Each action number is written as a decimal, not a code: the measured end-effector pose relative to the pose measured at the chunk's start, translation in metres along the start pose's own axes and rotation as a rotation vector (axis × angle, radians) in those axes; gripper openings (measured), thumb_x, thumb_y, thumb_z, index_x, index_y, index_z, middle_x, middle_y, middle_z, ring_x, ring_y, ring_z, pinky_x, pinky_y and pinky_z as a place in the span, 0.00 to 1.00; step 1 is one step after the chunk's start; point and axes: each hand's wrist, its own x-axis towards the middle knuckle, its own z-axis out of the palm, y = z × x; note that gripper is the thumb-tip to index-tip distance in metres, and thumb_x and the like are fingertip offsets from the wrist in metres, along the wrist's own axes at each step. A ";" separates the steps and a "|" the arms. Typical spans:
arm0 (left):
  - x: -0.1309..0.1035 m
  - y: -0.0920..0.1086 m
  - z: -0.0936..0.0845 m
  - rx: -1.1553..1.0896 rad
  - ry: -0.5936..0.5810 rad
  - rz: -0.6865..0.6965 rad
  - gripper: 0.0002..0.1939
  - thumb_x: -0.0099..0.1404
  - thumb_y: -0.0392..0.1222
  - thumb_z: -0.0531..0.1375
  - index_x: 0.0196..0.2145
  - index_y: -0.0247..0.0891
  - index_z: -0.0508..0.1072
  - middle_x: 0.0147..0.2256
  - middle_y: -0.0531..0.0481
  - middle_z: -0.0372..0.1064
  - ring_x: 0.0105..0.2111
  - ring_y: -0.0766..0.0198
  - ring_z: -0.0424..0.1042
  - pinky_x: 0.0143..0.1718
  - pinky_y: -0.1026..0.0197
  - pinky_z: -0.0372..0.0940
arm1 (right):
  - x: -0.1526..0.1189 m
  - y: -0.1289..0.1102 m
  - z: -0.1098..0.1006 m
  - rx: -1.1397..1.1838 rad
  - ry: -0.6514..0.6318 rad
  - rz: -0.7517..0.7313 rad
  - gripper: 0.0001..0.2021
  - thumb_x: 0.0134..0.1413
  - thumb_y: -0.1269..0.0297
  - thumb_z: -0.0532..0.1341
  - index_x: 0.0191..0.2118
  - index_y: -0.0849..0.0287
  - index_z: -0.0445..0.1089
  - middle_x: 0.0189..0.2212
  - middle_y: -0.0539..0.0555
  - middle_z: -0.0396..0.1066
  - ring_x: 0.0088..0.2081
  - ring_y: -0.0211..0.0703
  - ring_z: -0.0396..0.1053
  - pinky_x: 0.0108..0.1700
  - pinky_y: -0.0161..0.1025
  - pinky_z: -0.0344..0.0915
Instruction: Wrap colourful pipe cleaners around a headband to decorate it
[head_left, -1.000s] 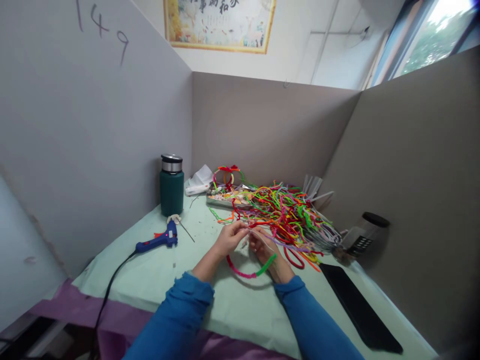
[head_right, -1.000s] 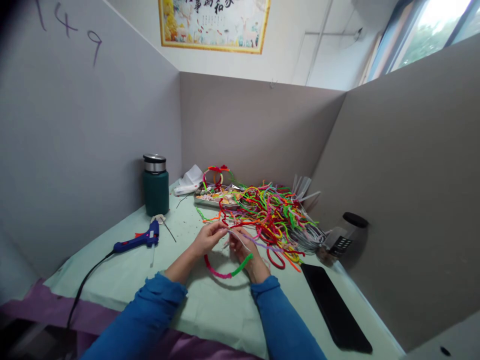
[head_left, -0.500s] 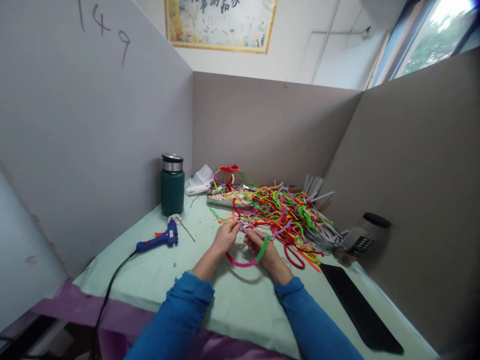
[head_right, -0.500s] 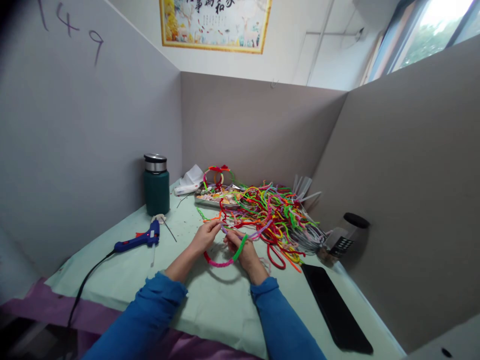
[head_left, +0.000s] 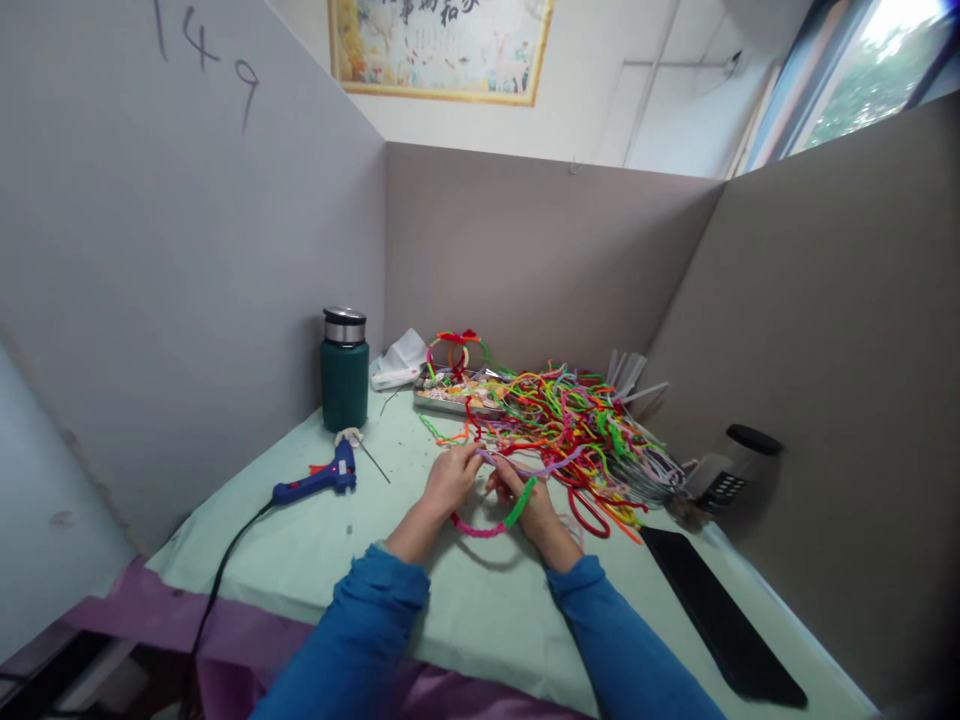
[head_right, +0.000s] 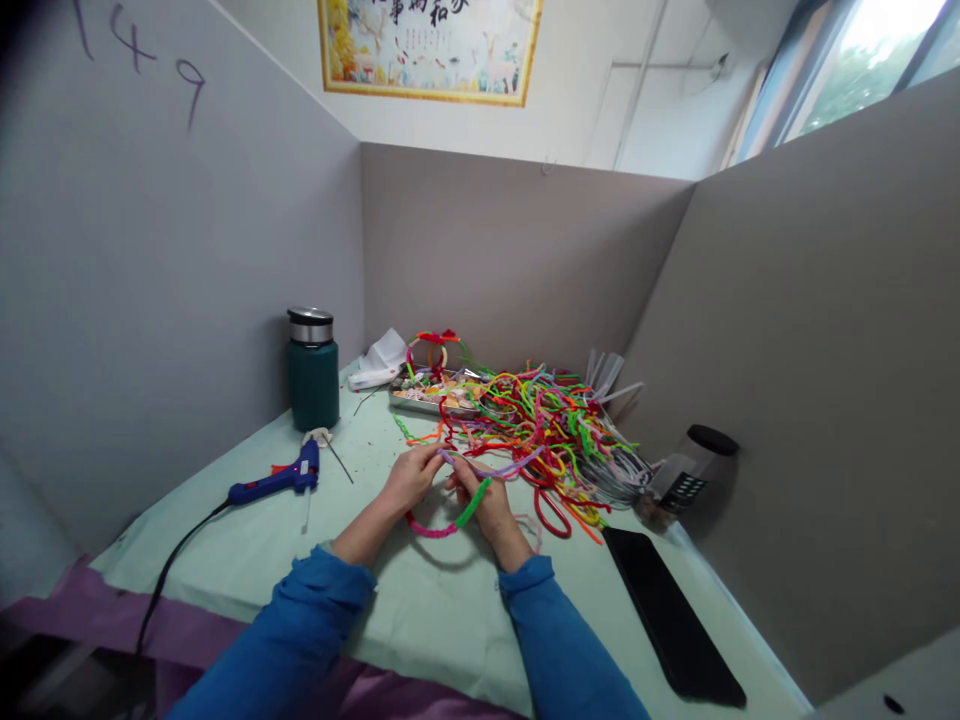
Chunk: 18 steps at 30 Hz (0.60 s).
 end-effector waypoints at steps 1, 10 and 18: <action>0.000 0.000 0.000 0.012 -0.003 0.008 0.16 0.64 0.42 0.50 0.46 0.41 0.73 0.41 0.46 0.73 0.42 0.60 0.69 0.44 0.63 0.60 | 0.000 0.000 0.000 -0.010 0.015 -0.005 0.18 0.51 0.50 0.58 0.23 0.58 0.74 0.14 0.50 0.63 0.18 0.36 0.57 0.21 0.34 0.54; -0.001 -0.001 0.000 0.086 -0.016 -0.030 0.17 0.66 0.44 0.47 0.45 0.41 0.72 0.42 0.45 0.72 0.42 0.59 0.69 0.42 0.62 0.58 | 0.001 0.011 0.001 -0.095 0.167 -0.096 0.20 0.49 0.50 0.61 0.16 0.60 0.68 0.13 0.49 0.62 0.17 0.35 0.57 0.22 0.34 0.55; -0.002 0.003 -0.004 0.153 -0.042 -0.078 0.17 0.67 0.45 0.46 0.43 0.42 0.72 0.41 0.46 0.73 0.42 0.60 0.69 0.42 0.64 0.58 | 0.002 0.021 -0.005 -0.190 0.241 -0.235 0.20 0.47 0.53 0.62 0.15 0.59 0.60 0.13 0.45 0.54 0.19 0.33 0.50 0.22 0.33 0.50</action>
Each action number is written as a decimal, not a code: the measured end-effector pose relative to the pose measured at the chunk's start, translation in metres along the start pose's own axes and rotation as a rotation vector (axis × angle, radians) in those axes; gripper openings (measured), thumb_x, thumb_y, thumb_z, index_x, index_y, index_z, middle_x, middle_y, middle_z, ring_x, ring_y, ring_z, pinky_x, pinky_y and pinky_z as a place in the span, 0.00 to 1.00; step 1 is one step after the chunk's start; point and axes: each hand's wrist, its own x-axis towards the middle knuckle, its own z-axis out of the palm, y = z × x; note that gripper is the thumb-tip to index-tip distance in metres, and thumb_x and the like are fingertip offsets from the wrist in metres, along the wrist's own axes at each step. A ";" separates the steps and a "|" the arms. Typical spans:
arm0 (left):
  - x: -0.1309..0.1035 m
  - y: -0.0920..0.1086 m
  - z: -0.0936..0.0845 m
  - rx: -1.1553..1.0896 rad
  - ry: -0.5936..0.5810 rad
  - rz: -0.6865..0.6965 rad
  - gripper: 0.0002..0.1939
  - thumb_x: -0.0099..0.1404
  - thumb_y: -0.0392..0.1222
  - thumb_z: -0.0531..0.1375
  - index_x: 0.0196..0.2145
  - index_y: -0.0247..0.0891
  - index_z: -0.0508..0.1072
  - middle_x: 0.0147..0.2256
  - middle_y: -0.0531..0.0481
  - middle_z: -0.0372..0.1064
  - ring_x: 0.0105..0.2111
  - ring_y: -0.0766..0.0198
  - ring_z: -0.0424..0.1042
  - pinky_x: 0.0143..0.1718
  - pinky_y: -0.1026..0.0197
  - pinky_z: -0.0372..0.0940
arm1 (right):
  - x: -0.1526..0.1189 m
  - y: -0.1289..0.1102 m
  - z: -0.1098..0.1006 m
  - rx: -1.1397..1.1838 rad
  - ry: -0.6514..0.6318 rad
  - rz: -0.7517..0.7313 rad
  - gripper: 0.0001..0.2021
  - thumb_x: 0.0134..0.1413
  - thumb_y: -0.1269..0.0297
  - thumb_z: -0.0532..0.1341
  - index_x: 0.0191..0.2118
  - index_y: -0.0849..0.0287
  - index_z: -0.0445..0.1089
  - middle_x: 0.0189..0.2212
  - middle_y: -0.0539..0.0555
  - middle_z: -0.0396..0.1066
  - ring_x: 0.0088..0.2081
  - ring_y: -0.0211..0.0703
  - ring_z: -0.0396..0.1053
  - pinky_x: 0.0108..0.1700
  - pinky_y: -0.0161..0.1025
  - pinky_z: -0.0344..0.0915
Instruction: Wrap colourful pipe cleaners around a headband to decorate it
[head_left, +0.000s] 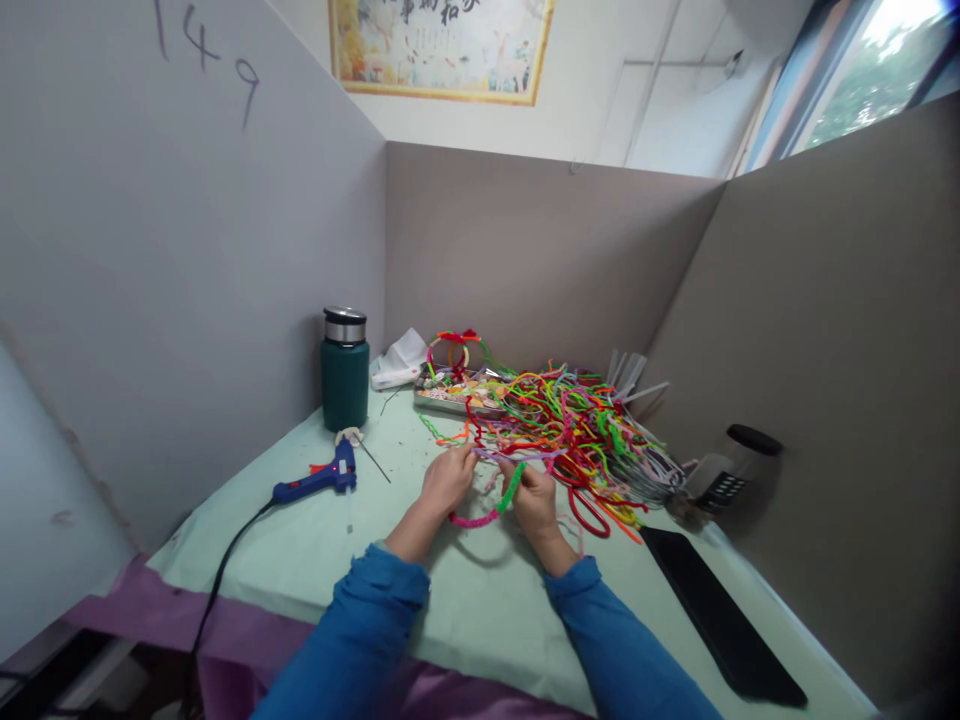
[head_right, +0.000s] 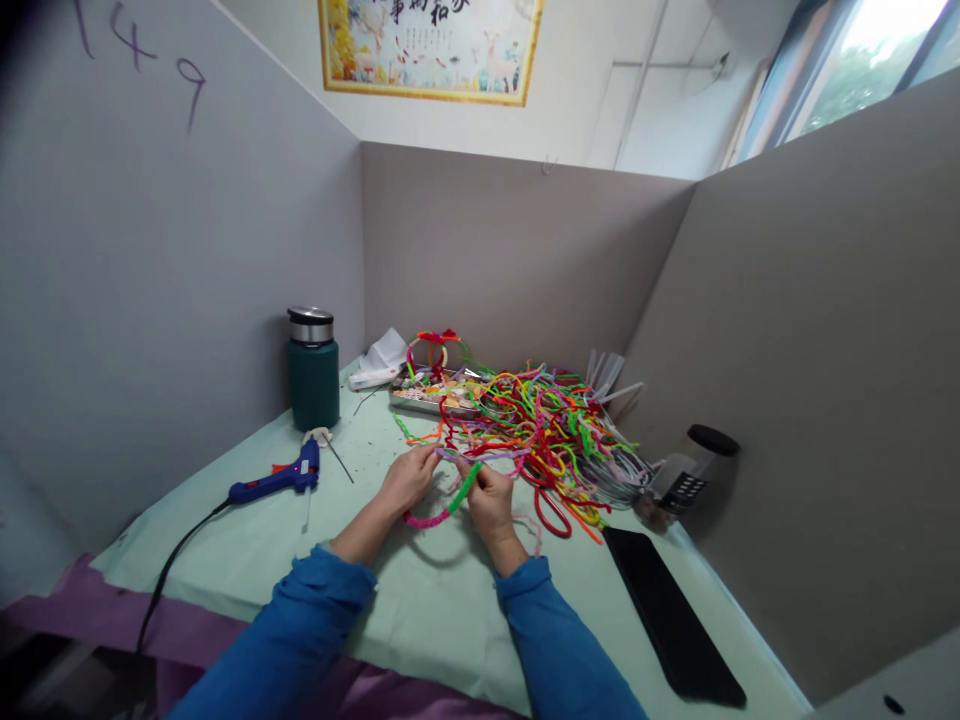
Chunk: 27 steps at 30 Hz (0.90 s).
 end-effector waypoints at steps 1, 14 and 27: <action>0.000 0.001 -0.001 0.011 -0.008 -0.013 0.18 0.68 0.46 0.45 0.43 0.42 0.72 0.41 0.46 0.73 0.43 0.60 0.69 0.42 0.64 0.58 | 0.001 0.001 0.000 0.022 0.010 0.011 0.19 0.48 0.53 0.62 0.16 0.59 0.62 0.14 0.45 0.55 0.19 0.33 0.51 0.22 0.33 0.51; 0.000 -0.001 -0.002 0.098 0.005 -0.132 0.18 0.68 0.45 0.45 0.46 0.45 0.72 0.43 0.47 0.73 0.43 0.59 0.70 0.42 0.62 0.59 | 0.005 0.001 0.000 0.090 0.058 -0.088 0.10 0.52 0.59 0.59 0.37 0.60 0.69 0.30 0.52 0.68 0.32 0.41 0.65 0.35 0.37 0.62; -0.002 0.001 -0.003 0.114 -0.023 -0.120 0.18 0.67 0.46 0.44 0.42 0.44 0.72 0.42 0.46 0.73 0.42 0.57 0.71 0.39 0.61 0.59 | 0.005 0.003 -0.002 0.101 0.140 0.025 0.08 0.51 0.59 0.58 0.29 0.57 0.61 0.20 0.44 0.58 0.21 0.34 0.54 0.24 0.33 0.54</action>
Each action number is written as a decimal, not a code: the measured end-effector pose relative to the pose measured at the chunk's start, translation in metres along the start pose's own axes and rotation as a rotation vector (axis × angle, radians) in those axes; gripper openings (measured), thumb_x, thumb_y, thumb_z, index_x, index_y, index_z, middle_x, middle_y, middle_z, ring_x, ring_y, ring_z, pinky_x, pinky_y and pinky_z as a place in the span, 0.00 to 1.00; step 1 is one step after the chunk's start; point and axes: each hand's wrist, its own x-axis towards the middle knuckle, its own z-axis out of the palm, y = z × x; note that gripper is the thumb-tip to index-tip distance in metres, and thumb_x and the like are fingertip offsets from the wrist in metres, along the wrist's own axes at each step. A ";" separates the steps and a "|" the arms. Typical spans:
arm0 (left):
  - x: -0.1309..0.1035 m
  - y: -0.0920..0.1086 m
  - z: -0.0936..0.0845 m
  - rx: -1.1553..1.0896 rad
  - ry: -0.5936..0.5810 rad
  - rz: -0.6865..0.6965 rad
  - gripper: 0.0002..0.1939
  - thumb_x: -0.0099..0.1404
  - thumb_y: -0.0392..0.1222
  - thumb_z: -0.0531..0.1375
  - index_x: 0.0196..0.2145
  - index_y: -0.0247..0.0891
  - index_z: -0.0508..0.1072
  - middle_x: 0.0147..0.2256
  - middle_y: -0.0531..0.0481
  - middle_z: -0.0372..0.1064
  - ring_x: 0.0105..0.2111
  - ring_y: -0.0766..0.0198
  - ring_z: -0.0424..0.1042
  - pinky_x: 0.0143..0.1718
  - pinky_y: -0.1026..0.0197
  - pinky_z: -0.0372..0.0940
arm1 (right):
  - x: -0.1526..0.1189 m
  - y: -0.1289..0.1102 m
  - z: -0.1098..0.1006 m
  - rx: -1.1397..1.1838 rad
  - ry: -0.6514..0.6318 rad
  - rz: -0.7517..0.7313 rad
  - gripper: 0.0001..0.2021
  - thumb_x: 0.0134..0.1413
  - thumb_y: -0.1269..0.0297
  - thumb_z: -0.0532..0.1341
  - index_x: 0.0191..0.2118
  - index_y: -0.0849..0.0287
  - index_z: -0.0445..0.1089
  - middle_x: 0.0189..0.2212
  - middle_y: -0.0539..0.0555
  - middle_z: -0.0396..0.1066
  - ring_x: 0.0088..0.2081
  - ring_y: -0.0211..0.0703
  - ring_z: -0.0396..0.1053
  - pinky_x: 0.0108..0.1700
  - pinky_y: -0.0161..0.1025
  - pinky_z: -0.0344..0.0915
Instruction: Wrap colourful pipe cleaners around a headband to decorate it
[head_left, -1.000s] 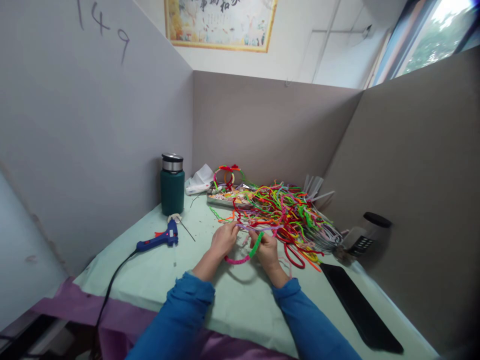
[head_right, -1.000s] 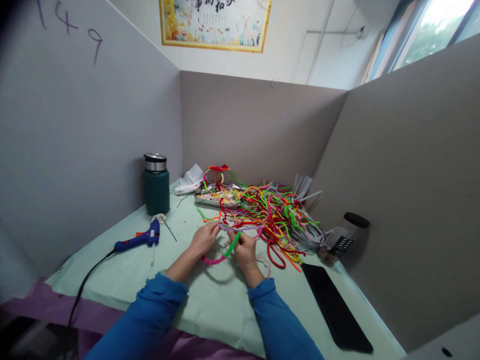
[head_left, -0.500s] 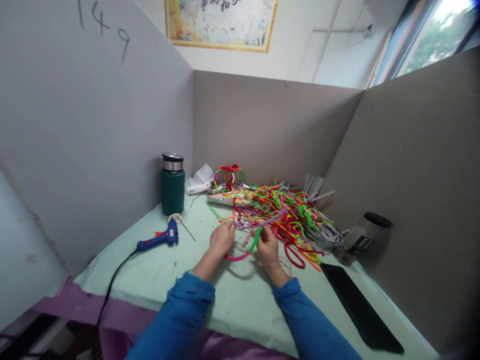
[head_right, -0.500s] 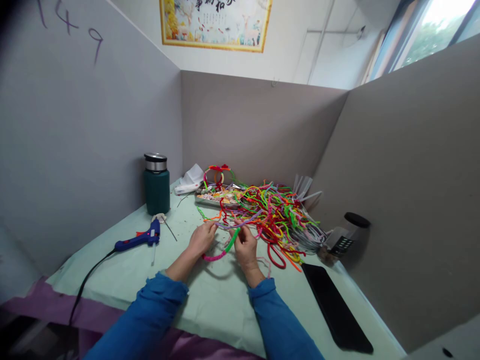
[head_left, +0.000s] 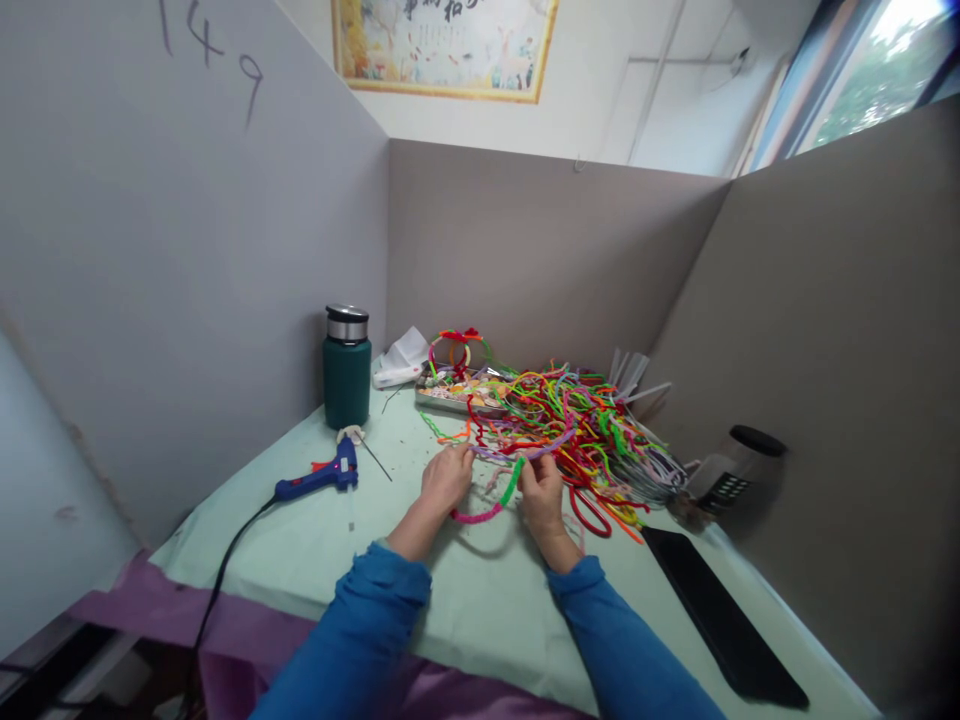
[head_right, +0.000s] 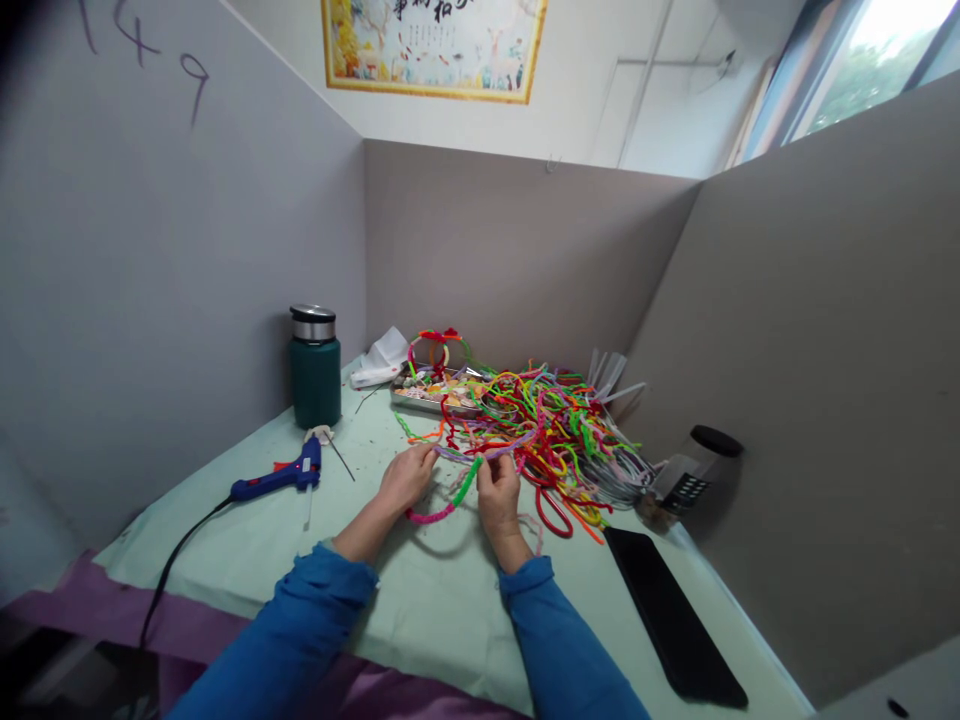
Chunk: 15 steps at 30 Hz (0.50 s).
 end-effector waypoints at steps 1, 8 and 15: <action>0.000 0.000 0.000 0.003 0.002 0.000 0.18 0.68 0.46 0.44 0.41 0.44 0.72 0.42 0.46 0.73 0.42 0.57 0.71 0.39 0.61 0.59 | 0.000 -0.002 0.000 0.011 0.005 0.018 0.10 0.52 0.58 0.58 0.27 0.57 0.60 0.19 0.44 0.57 0.20 0.34 0.53 0.23 0.33 0.53; 0.000 -0.002 0.000 0.061 0.030 -0.060 0.19 0.67 0.45 0.43 0.45 0.44 0.70 0.42 0.45 0.73 0.42 0.57 0.71 0.38 0.60 0.59 | -0.003 -0.015 0.003 0.027 -0.039 0.093 0.18 0.51 0.53 0.59 0.19 0.58 0.58 0.12 0.43 0.54 0.16 0.32 0.51 0.19 0.33 0.49; -0.004 -0.001 -0.004 0.124 -0.027 0.023 0.19 0.67 0.47 0.43 0.40 0.44 0.72 0.39 0.46 0.73 0.39 0.59 0.70 0.37 0.62 0.59 | 0.004 -0.013 -0.001 0.200 0.049 0.129 0.20 0.50 0.52 0.60 0.18 0.58 0.57 0.14 0.43 0.55 0.17 0.31 0.51 0.18 0.33 0.48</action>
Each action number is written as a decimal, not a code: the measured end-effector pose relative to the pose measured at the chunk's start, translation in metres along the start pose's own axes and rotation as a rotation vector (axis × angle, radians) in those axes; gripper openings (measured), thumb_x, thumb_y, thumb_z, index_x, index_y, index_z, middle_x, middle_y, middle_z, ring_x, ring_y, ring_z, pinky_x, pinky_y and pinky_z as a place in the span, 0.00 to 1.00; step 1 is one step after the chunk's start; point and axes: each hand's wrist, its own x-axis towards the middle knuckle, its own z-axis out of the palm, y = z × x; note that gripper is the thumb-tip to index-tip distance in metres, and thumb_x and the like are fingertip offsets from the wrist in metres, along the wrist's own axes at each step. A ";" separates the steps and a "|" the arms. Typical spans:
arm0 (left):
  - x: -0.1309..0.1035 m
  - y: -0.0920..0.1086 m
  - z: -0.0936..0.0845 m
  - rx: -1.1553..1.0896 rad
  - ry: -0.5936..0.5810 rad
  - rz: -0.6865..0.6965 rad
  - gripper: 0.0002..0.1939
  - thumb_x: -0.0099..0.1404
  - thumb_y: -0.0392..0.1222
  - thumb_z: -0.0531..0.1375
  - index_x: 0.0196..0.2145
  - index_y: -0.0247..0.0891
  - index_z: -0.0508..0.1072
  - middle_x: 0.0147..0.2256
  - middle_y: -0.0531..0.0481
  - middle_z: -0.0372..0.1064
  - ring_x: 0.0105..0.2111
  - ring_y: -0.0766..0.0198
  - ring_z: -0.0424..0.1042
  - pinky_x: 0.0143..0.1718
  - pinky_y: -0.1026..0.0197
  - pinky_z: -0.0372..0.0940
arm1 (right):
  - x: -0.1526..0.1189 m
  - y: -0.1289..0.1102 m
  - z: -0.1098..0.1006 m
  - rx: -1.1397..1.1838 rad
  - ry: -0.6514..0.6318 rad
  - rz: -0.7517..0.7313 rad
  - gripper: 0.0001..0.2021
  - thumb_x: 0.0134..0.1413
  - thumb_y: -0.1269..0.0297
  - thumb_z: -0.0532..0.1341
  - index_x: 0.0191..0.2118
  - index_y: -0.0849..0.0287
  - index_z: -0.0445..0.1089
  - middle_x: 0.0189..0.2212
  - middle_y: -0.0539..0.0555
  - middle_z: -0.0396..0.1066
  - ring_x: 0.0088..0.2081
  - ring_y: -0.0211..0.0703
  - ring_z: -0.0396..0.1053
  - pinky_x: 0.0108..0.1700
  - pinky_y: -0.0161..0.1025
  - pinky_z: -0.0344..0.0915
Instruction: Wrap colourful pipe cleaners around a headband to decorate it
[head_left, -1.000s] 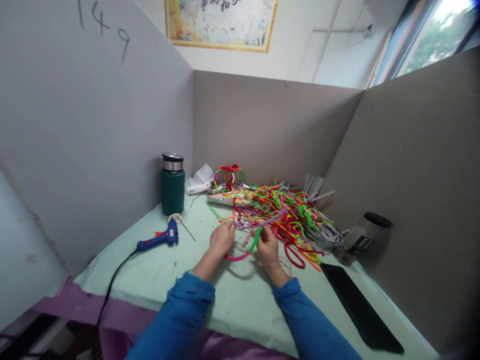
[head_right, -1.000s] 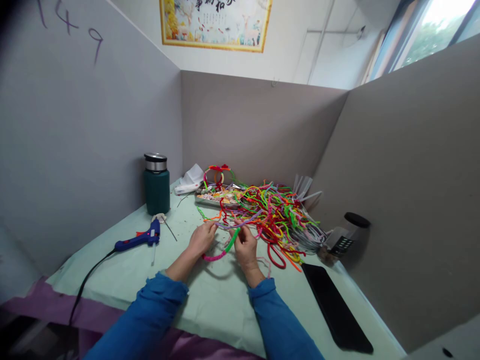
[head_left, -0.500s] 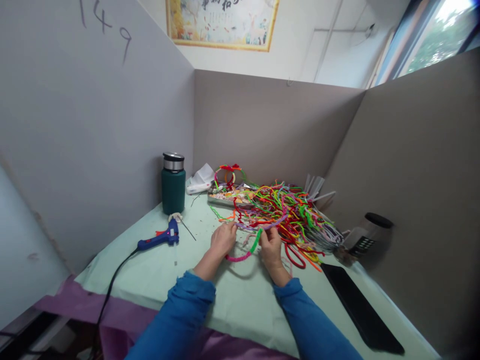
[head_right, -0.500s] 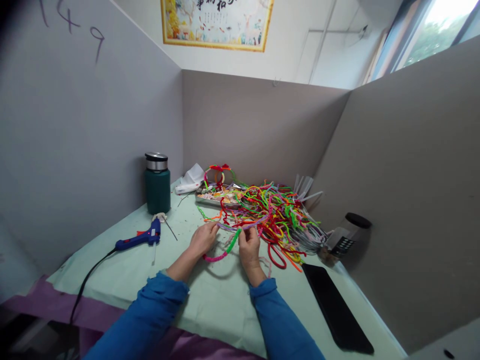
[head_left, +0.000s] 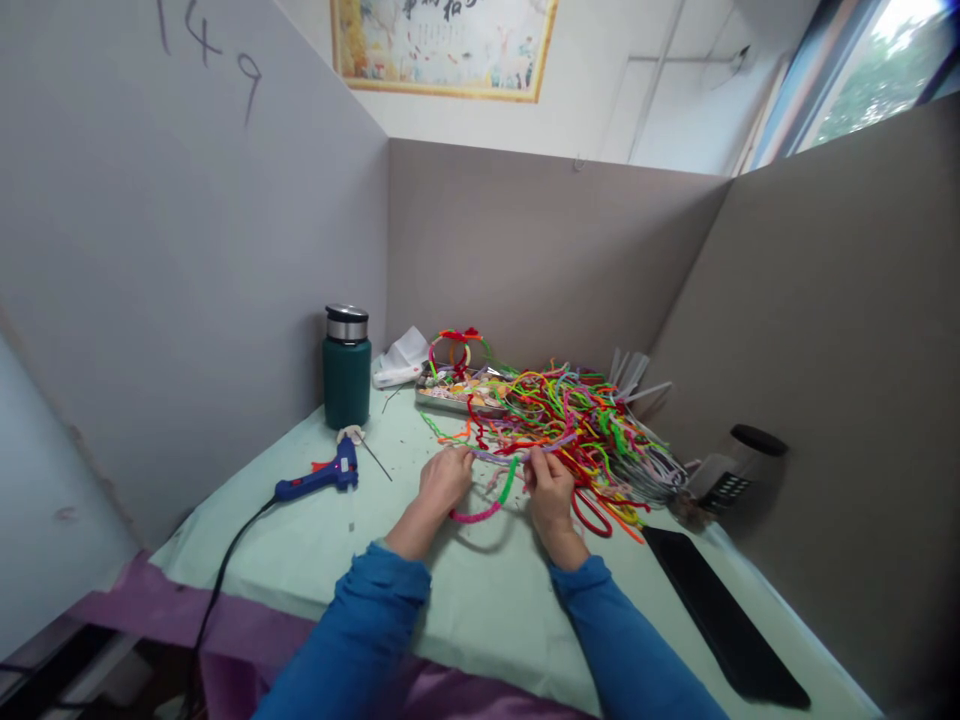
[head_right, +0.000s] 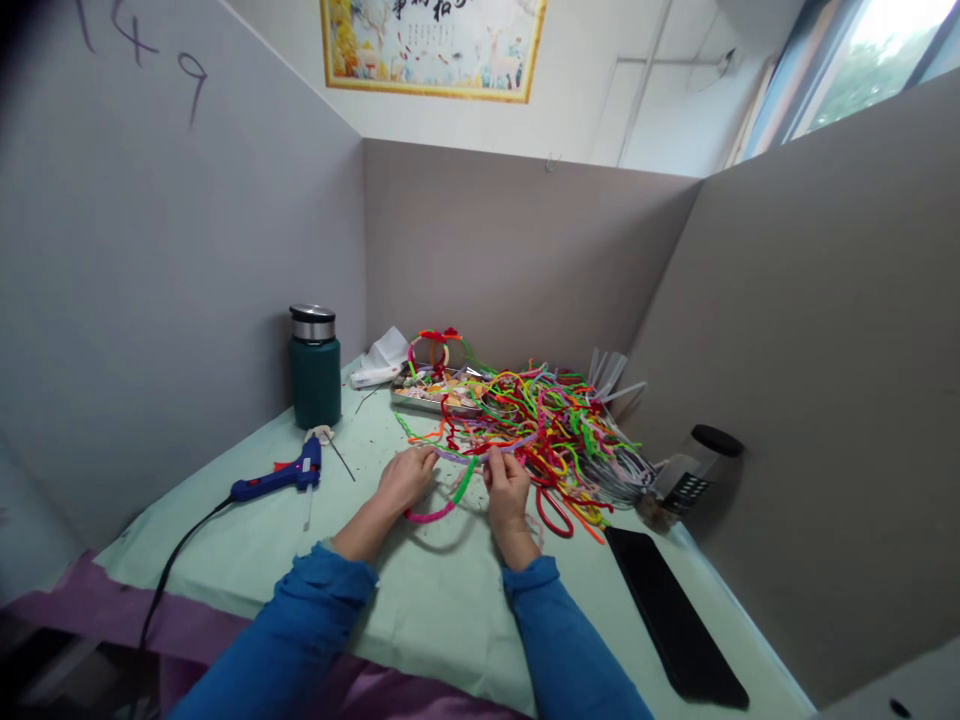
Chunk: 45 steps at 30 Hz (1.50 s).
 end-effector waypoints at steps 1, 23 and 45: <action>0.000 0.000 0.000 -0.003 -0.004 0.046 0.18 0.67 0.47 0.44 0.40 0.44 0.73 0.39 0.47 0.73 0.39 0.59 0.70 0.37 0.62 0.59 | 0.003 0.000 -0.001 0.029 0.025 0.017 0.19 0.51 0.52 0.60 0.18 0.58 0.57 0.14 0.43 0.54 0.16 0.31 0.50 0.18 0.32 0.47; 0.001 0.009 0.002 -0.476 -0.281 0.371 0.18 0.64 0.47 0.49 0.32 0.34 0.74 0.27 0.52 0.69 0.29 0.66 0.64 0.31 0.66 0.57 | 0.012 0.006 -0.006 0.088 -0.405 0.329 0.14 0.40 0.54 0.67 0.28 0.61 0.72 0.17 0.47 0.64 0.17 0.31 0.55 0.19 0.31 0.49; -0.002 0.011 0.000 -0.413 -0.169 0.352 0.10 0.62 0.37 0.50 0.29 0.35 0.70 0.27 0.51 0.71 0.27 0.68 0.66 0.30 0.67 0.57 | 0.011 0.006 -0.004 0.061 -0.279 0.352 0.17 0.38 0.50 0.67 0.23 0.60 0.69 0.13 0.45 0.62 0.14 0.33 0.56 0.14 0.31 0.49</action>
